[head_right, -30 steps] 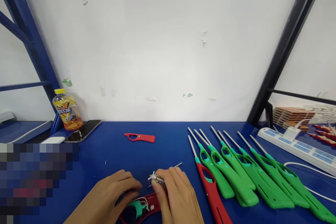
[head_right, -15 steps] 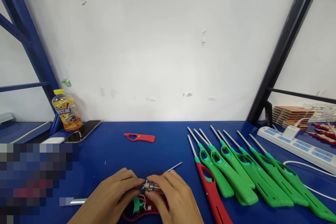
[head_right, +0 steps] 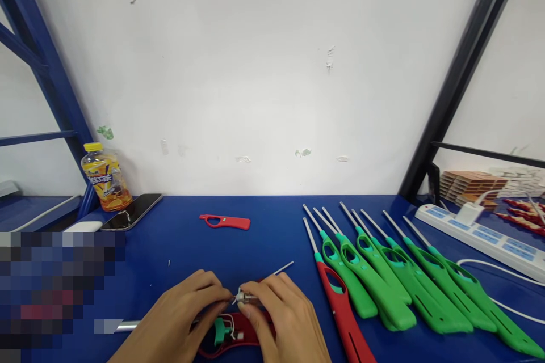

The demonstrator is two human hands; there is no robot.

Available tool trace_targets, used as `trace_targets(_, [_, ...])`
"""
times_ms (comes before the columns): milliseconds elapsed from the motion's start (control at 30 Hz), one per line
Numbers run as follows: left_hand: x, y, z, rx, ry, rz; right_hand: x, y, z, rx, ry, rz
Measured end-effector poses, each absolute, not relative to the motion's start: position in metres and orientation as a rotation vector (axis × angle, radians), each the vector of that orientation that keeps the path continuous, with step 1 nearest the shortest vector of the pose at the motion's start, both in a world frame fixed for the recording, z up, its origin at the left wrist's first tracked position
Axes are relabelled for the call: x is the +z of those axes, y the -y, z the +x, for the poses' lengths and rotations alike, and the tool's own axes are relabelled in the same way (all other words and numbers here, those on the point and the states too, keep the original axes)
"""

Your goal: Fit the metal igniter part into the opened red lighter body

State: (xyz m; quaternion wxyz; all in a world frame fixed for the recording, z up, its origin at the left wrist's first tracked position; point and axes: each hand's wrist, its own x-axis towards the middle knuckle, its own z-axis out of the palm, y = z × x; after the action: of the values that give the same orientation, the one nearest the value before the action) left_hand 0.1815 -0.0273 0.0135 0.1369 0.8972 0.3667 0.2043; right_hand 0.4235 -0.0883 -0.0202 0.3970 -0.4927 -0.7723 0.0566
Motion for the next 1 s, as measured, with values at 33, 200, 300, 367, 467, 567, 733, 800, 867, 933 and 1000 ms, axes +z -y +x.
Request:
trace_targets(33, [0.0138,0.0271,0.1811,0.607,-1.06,2.6,-0.0199,0.0887,0.4233,0.148,1.956,-1.254])
trace_targets(200, [0.0128,0.0272,0.1804,0.649,-1.039,2.609,-0.018,0.0894,0.4224,0.168,1.96,-1.284])
trace_targets(300, [0.0118,0.0279,0.1814,0.655,-1.03,2.616,-0.0184,0.0889,0.423,0.172,1.963,-1.288])
trace_targets(367, [0.0116,0.0282,0.1819,0.657,-1.024,2.621,-0.019,0.0888,0.4234,0.171,1.963,-1.29])
trace_targets(467, [0.0111,0.0288,0.182,0.659,-1.021,2.628,-0.0195,0.089,0.4229,0.169,1.963,-1.288])
trace_targets(567, [0.0102,0.0297,0.1824,0.66,-1.021,2.635,-0.0189,0.0891,0.4215,0.165,1.963,-1.286])
trace_targets(733, [0.0107,0.0307,0.1836,0.674,-1.024,2.636,-0.0173,0.0888,0.4205,0.154,1.962,-1.283])
trace_targets(800, [0.0119,0.031,0.1833,0.675,-1.023,2.637,-0.0169,0.0885,0.4206,0.149,1.96,-1.282])
trace_targets(867, [0.0129,0.0311,0.1826,0.673,-1.026,2.637,-0.0168,0.0884,0.4208,0.145,1.958,-1.281])
trace_targets(933, [0.0133,0.0306,0.1821,0.666,-1.03,2.636,-0.017,0.0888,0.421,0.139,1.954,-1.282])
trace_targets(1000, [0.0127,0.0295,0.1819,0.662,-1.034,2.635,-0.0171,0.0896,0.4211,0.133,1.954,-1.283])
